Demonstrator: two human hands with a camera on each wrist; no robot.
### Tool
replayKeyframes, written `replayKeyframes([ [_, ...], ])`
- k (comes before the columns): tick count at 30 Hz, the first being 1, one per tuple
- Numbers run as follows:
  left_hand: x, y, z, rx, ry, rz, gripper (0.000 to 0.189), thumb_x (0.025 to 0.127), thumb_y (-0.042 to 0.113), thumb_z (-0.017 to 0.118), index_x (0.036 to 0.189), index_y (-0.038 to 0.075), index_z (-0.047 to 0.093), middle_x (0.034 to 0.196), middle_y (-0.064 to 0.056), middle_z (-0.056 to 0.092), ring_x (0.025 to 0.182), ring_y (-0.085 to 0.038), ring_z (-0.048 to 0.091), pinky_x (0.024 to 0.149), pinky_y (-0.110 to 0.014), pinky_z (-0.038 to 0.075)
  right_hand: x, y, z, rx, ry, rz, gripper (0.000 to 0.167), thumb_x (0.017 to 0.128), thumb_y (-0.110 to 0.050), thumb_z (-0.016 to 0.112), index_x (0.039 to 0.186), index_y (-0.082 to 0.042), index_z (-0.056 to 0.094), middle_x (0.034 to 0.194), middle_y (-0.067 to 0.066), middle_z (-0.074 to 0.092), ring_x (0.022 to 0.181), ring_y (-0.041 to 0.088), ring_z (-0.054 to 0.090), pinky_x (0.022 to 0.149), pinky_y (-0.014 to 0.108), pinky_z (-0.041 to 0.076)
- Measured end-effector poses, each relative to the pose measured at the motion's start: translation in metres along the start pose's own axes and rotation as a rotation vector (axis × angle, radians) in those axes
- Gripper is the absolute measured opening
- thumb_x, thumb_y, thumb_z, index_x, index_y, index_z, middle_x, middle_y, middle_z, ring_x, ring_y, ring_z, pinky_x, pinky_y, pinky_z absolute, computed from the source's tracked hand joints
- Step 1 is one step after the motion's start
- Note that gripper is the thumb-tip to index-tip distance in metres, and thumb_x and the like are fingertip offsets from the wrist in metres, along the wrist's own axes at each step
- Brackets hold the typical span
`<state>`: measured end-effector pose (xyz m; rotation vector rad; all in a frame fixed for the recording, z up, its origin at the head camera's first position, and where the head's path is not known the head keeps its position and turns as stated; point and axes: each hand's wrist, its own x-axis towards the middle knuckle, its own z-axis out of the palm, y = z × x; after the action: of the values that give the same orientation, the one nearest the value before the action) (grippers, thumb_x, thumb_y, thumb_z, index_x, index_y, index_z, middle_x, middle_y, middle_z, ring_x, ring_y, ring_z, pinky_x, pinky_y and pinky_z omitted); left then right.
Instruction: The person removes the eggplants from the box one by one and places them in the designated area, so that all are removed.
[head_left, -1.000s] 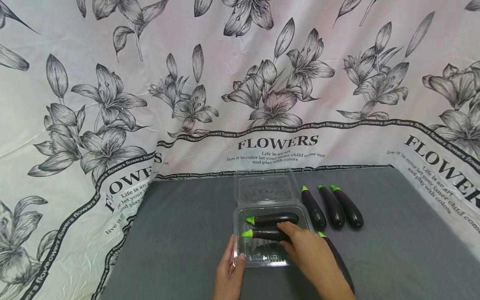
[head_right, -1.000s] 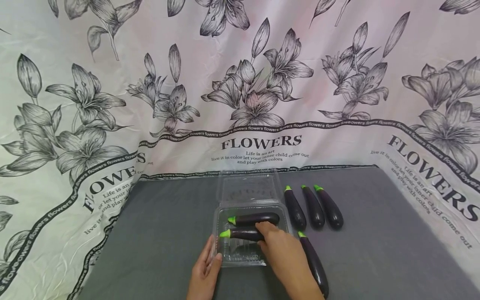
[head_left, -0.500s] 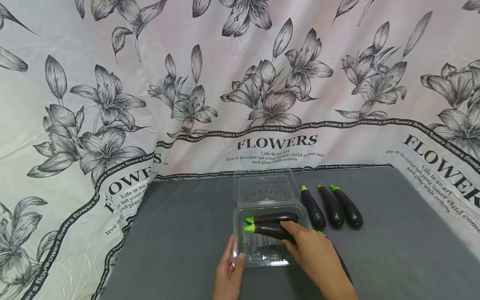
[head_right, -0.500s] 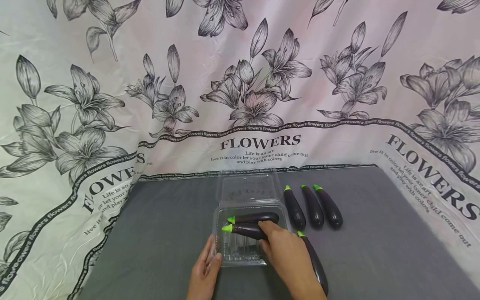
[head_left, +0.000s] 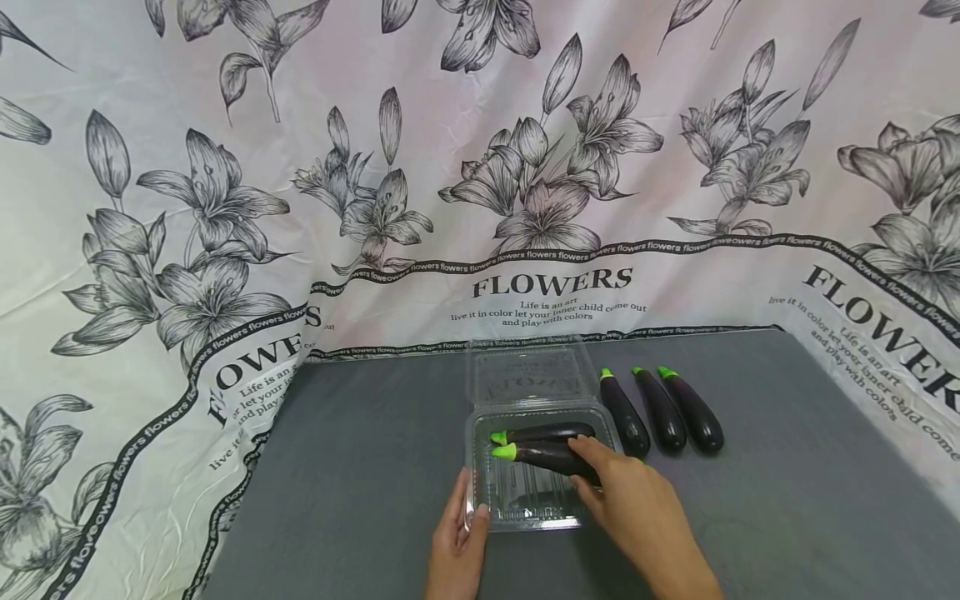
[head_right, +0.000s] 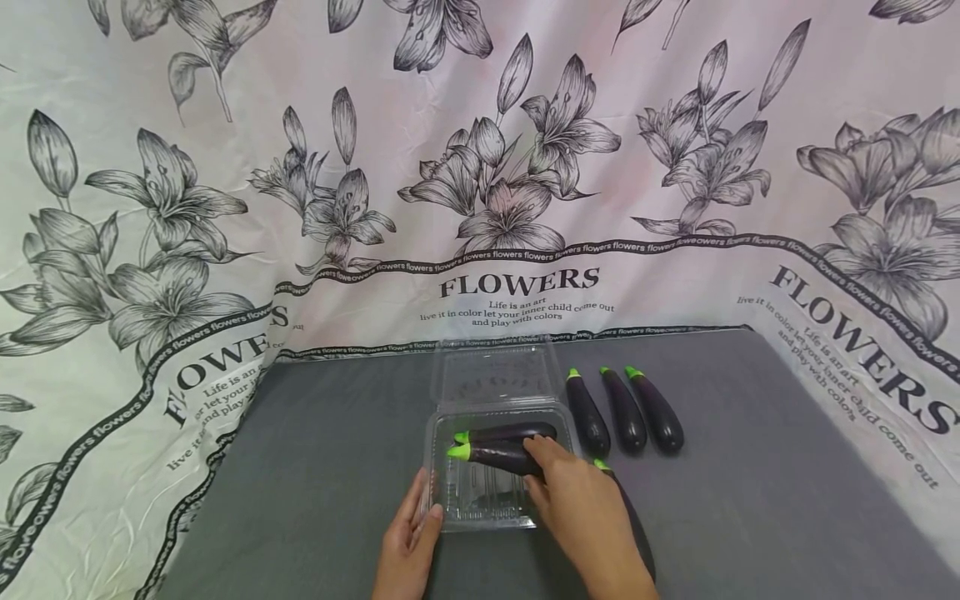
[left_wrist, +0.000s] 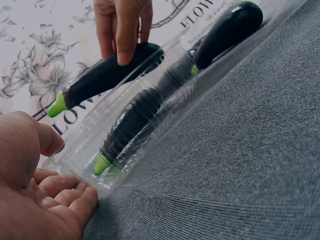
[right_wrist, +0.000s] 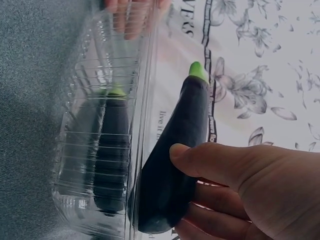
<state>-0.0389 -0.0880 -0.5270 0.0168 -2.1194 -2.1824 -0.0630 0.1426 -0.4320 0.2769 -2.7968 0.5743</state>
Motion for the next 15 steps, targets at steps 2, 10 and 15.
replayKeyframes([
  [2,0.0006,-0.0004,-0.0002,0.0,-0.004,-0.002,0.063,0.107,0.007,0.061,0.162,-0.004,0.034,0.163,-0.028,0.038,0.147,-0.036,0.038,0.105,-0.01,0.039,-0.001,0.0007,-0.0003,0.002,0.007,0.005,0.049,0.086,-0.019,0.09,0.132,-0.019,0.072,0.117,0.008,0.079,0.077,0.031,0.076,0.06,0.052,0.056],
  [10,0.0006,-0.002,-0.0013,-0.003,-0.007,-0.005,0.063,0.107,0.006,0.061,0.162,-0.006,0.033,0.162,-0.029,0.04,0.145,-0.031,0.04,0.105,-0.011,0.04,-0.0049,0.0027,-0.005,0.027,-0.024,0.063,0.049,0.089,-0.023,0.087,0.135,-0.019,0.072,0.112,0.011,0.08,0.077,0.029,0.075,0.062,0.053,0.057],
  [15,0.0004,-0.0027,-0.0013,-0.011,-0.01,0.008,0.063,0.106,0.005,0.061,0.161,-0.007,0.033,0.161,-0.029,0.041,0.143,-0.021,0.042,0.106,-0.012,0.04,-0.0073,0.0047,-0.01,0.023,0.012,0.072,0.047,0.088,-0.023,0.088,0.133,-0.019,0.073,0.098,0.009,0.081,0.069,0.026,0.071,0.059,0.053,0.054],
])
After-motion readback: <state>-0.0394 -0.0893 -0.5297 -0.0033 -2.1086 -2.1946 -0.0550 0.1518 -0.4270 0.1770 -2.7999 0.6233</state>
